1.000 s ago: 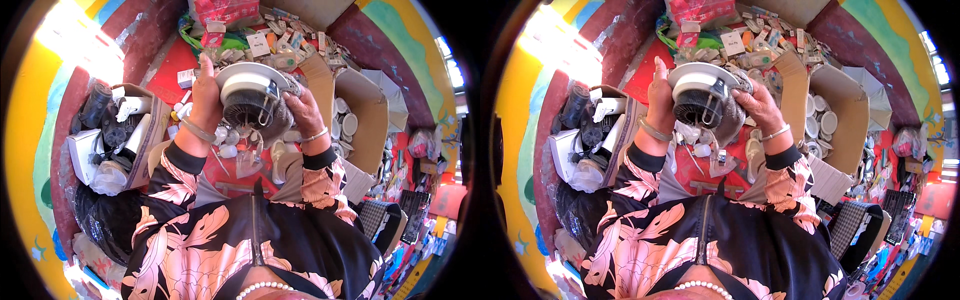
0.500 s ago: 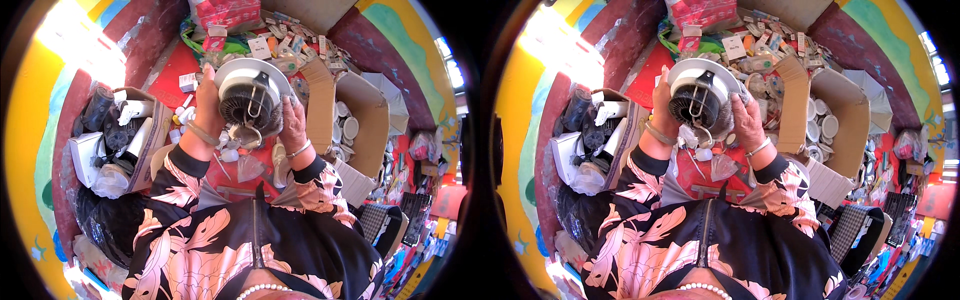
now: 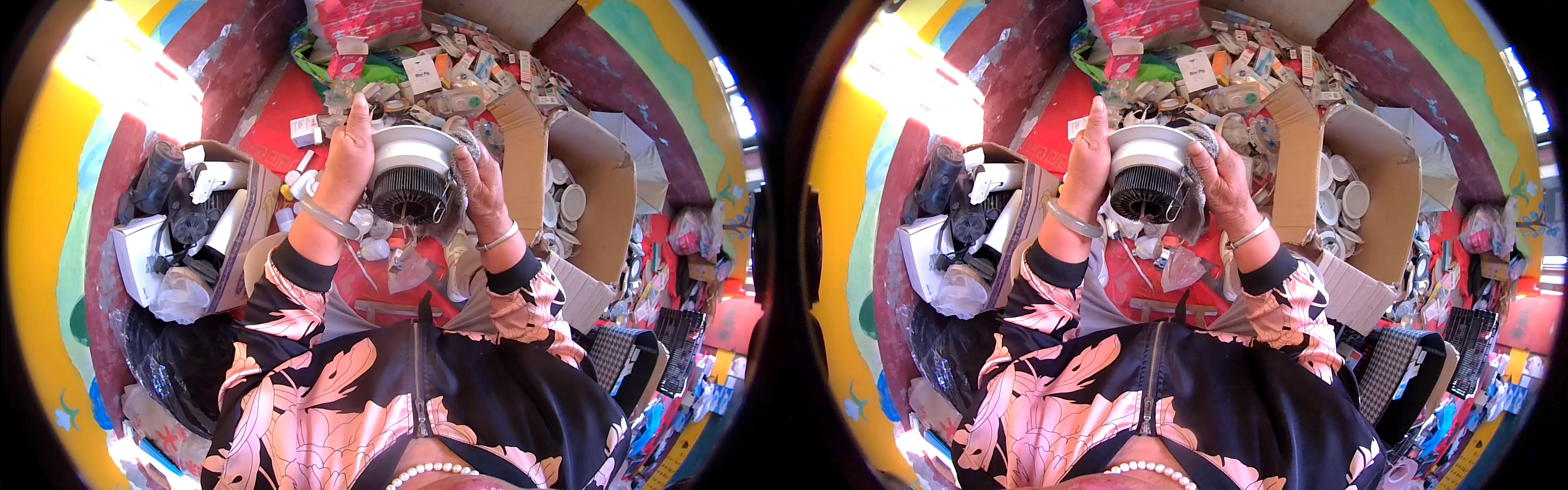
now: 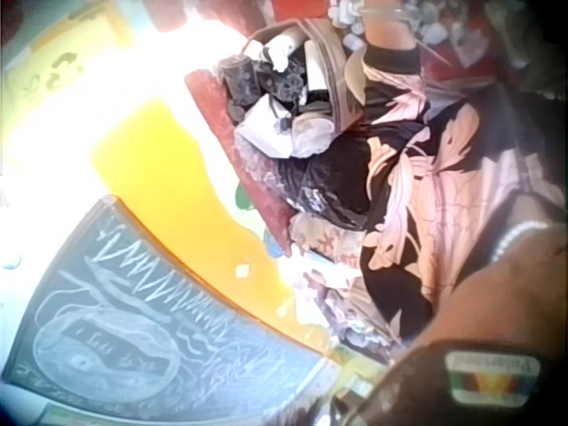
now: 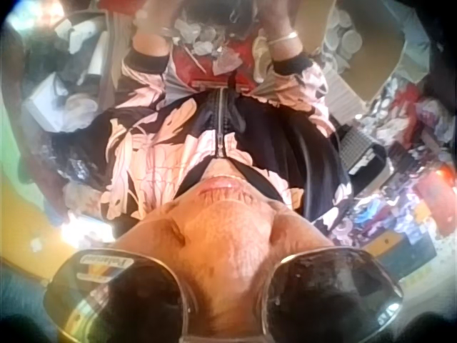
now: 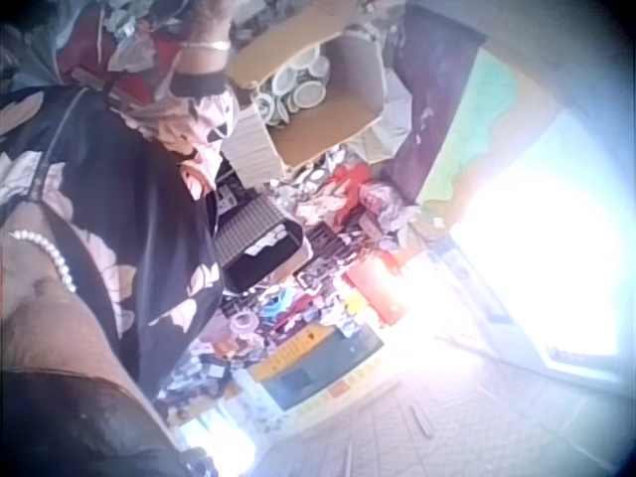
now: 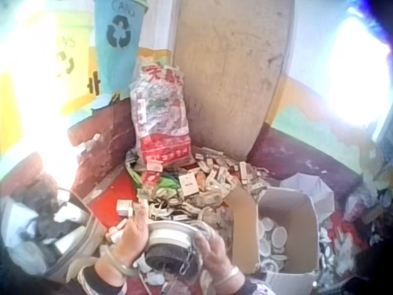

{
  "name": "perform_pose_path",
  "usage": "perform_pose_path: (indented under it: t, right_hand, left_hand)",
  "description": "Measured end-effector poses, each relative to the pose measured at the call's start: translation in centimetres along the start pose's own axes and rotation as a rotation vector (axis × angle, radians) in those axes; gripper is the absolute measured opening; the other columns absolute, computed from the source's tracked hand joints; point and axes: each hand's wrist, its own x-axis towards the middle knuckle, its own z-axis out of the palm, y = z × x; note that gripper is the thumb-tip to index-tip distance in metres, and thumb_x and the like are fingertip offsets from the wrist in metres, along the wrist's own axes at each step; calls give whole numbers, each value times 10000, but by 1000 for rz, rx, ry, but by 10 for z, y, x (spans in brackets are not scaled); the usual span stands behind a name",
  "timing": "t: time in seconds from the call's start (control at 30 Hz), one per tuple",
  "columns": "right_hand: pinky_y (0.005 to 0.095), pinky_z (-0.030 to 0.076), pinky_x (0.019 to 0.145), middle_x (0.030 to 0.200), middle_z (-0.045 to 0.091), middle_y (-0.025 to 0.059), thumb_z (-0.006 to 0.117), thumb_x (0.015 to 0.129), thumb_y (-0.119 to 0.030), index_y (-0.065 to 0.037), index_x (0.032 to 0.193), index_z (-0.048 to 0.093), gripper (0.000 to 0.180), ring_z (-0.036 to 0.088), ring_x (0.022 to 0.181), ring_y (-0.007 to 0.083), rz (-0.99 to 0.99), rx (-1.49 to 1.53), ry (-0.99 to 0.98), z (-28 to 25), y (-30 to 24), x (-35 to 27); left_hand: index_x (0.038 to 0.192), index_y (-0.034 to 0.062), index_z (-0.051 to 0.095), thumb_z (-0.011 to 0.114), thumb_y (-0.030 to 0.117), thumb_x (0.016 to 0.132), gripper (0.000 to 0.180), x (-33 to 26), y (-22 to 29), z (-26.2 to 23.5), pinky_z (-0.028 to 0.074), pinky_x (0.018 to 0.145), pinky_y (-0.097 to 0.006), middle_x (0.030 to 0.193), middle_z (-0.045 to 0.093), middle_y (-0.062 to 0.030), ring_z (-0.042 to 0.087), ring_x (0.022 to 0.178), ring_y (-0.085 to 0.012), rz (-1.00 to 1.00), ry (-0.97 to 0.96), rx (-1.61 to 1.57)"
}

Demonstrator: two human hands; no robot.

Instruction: The person wipes a circular light fixture with a cloth, cleaning the outer white rim and the dark central housing.

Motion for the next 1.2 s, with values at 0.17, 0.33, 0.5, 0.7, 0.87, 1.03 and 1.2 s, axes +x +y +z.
perform_pose_path:
  t: [0.17,0.33,0.5,0.7,0.87,1.03,1.2]
  right_hand:
    - [419,459,677,794,612,214,555,903,-334,-7,1035,549,352,595,743,352,-14,-412,-346,-8,-5,8]
    - [485,430,601,723,579,245,581,874,-313,-16,949,542,308,553,729,462,-67,-503,-367,-3,16,9]
    - [336,472,694,798,621,142,609,877,-285,-23,1019,604,298,583,722,224,11,-278,-195,-9,9,10]
    - [237,493,721,950,638,29,600,908,-218,-6,1115,591,297,592,826,107,198,549,223,-28,11,15]
    - [286,528,714,961,642,83,541,935,-269,-7,1085,584,305,630,835,170,233,774,303,-31,-8,14]
    - [363,542,785,1026,627,131,450,958,-371,-8,1176,503,427,630,892,237,330,1055,271,-34,1,14]
    - [401,545,803,1044,627,145,436,920,-519,-27,1162,532,556,631,918,278,366,1085,242,-24,9,9]
  left_hand:
    - [997,87,644,344,354,983,402,-21,4,7,417,470,-512,563,551,-235,559,537,-417,353,-169,754]
    - [733,18,667,294,465,969,628,-28,2,20,473,591,-501,598,574,-250,581,590,-409,230,-113,947]
    - [771,3,677,297,604,933,729,-10,25,0,476,714,-304,727,661,-101,639,747,-172,-22,-257,258]
    - [890,12,642,527,386,924,393,2,21,-18,484,753,-280,872,663,-97,621,812,-156,-73,-48,-332]
    - [1095,-19,578,524,369,927,426,-14,15,2,462,835,-298,1042,627,-107,589,949,-180,-92,-397,-550]
    - [1250,-20,464,452,320,972,439,-28,7,21,427,957,-351,1205,551,-106,529,1111,-197,-111,-575,-499]
    - [1176,35,538,426,349,984,385,-29,4,37,479,769,-240,1037,609,-31,571,910,-89,-78,-385,-569]
